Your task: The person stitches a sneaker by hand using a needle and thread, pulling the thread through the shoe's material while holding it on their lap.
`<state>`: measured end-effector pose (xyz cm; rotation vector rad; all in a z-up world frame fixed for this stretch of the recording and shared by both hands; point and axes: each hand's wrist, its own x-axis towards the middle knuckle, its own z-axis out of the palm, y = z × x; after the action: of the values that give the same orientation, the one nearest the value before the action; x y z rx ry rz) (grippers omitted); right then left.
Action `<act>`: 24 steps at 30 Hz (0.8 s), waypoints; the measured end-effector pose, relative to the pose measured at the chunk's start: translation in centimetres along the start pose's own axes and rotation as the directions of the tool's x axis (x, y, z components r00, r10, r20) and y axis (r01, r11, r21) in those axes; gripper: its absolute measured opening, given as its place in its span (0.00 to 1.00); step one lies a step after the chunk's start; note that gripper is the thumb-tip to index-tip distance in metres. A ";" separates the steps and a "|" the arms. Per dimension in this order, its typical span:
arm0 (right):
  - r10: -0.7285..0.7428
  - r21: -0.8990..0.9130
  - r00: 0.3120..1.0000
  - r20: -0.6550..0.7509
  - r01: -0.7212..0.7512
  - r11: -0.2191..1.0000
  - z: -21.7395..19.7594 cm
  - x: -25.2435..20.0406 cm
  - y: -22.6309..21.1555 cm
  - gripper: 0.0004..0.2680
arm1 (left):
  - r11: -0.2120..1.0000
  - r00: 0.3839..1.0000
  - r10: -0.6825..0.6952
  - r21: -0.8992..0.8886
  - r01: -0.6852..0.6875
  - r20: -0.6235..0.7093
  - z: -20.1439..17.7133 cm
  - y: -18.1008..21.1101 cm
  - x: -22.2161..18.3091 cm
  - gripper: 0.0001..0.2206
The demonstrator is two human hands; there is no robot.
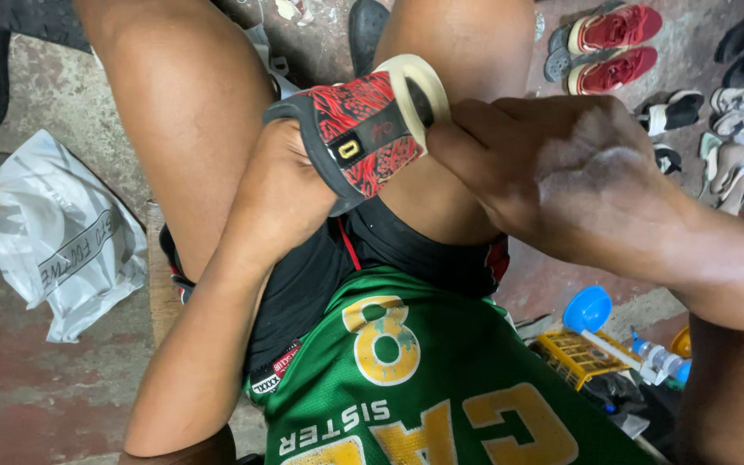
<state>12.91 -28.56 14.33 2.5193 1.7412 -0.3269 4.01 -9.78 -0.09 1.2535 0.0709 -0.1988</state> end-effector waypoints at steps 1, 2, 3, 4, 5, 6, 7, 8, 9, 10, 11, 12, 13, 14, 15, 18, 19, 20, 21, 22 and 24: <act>-0.012 -0.017 1.000 -0.010 0.012 1.000 0.0 0.0 0.0 0.12 | 0.992 0.999 0.039 0.117 -0.036 -0.023 -0.1 0.1 -0.1 0.08; -0.025 -0.033 1.000 -0.019 0.024 0.999 0.0 0.0 0.0 0.12 | 0.970 0.996 0.080 0.233 -0.068 -0.042 -0.1 0.1 -0.3 0.08; -0.023 -0.049 0.999 -0.024 0.022 0.999 0.0 -0.2 -0.1 0.13 | 0.935 0.992 0.118 0.342 -0.096 -0.043 0.0 0.1 -0.5 0.08; 0.016 -0.081 1.000 0.012 -0.015 0.997 0.1 -0.5 -0.4 0.12 | 0.921 0.992 0.119 0.378 -0.092 -0.049 0.2 0.2 -0.6 0.08; 0.052 -0.117 0.998 0.043 -0.047 0.992 0.4 -0.6 -0.8 0.11 | 0.906 0.991 0.125 0.414 -0.090 -0.058 0.2 0.2 -0.7 0.09; 0.090 -0.154 0.993 0.074 -0.078 0.985 0.7 -0.7 -1.2 0.10 | 0.889 0.989 0.131 0.450 -0.088 -0.066 0.3 0.3 -0.8 0.09; 0.106 -0.198 0.991 0.081 -0.088 0.976 1.1 -0.6 -1.5 0.09 | 0.889 0.989 0.140 0.448 -0.100 -0.056 0.3 0.3 -0.7 0.09; 0.123 -0.242 0.989 0.088 -0.098 0.965 1.5 -0.4 -1.9 0.08 | 0.888 0.988 0.148 0.445 -0.113 -0.045 0.2 0.3 -0.5 0.08; 0.129 -0.285 0.988 0.087 -0.100 0.953 1.8 -0.1 -2.0 0.07 | 0.885 0.986 0.161 0.448 -0.124 -0.044 0.0 0.2 -0.4 0.07; 0.094 -0.261 0.994 0.056 -0.076 0.962 1.7 -0.1 -1.9 0.08 | 0.895 0.988 0.147 0.432 -0.109 -0.056 0.0 0.2 -0.4 0.07; 0.064 -0.236 0.998 0.028 -0.055 0.970 1.5 -0.1 -1.5 0.09 | 0.906 0.990 0.129 0.413 -0.092 -0.062 0.1 0.2 -0.3 0.07; 0.034 -0.211 0.999 -0.001 -0.034 0.977 1.4 -0.2 -1.0 0.10 | 0.916 0.991 0.112 0.395 -0.076 -0.068 0.2 0.2 -0.3 0.07; 0.015 -0.232 1.000 0.000 -0.014 0.973 1.4 -0.4 -0.9 0.10 | 0.919 0.990 0.129 0.381 -0.099 -0.054 0.2 0.2 -0.4 0.08; -0.004 -0.254 1.000 0.003 0.005 0.967 1.5 -0.6 -0.7 0.09 | 0.922 0.988 0.146 0.367 -0.121 -0.041 0.2 0.1 -0.5 0.08; -0.021 -0.287 1.000 0.000 0.020 0.958 1.5 -0.9 -0.2 0.09 | 0.922 0.984 0.177 0.353 -0.158 -0.023 0.2 0.2 -0.2 0.08; 0.029 -0.291 0.997 -0.066 -0.047 0.956 1.9 -1.4 0.3 0.05 | 0.962 0.999 -0.022 0.272 0.030 -0.033 0.3 0.4 0.0 0.07; 0.026 -0.312 0.997 -0.074 -0.048 0.949 1.9 -1.7 0.4 0.06 | 0.966 1.000 0.026 0.257 -0.021 -0.015 0.3 0.4 0.0 0.07; 0.024 -0.334 0.996 -0.083 -0.050 0.941 1.8 -2.0 0.6 0.07 | 0.968 0.997 0.074 0.240 -0.072 0.003 0.3 0.3 0.0 0.08; 0.022 -0.353 0.996 -0.088 -0.052 0.934 1.7 -2.3 0.7 0.08 | 0.968 0.993 0.119 0.221 -0.121 0.021 0.4 0.1 0.0 0.09; 0.039 -0.371 0.997 -0.067 -0.061 0.926 1.9 -2.4 0.6 0.09 | 0.960 0.991 0.135 0.245 -0.135 0.018 0.4 0.0 0.0 0.09; 0.065 -0.409 0.998 -0.025 -0.070 0.910 2.7 -2.6 0.5 0.10 | 0.943 0.986 0.168 0.292 -0.162 0.007 0.5 -0.2 0.1 0.09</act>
<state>12.14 -31.59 12.19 2.2692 1.5252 0.0569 4.07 -10.31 -0.14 1.5486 -0.0503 -0.0522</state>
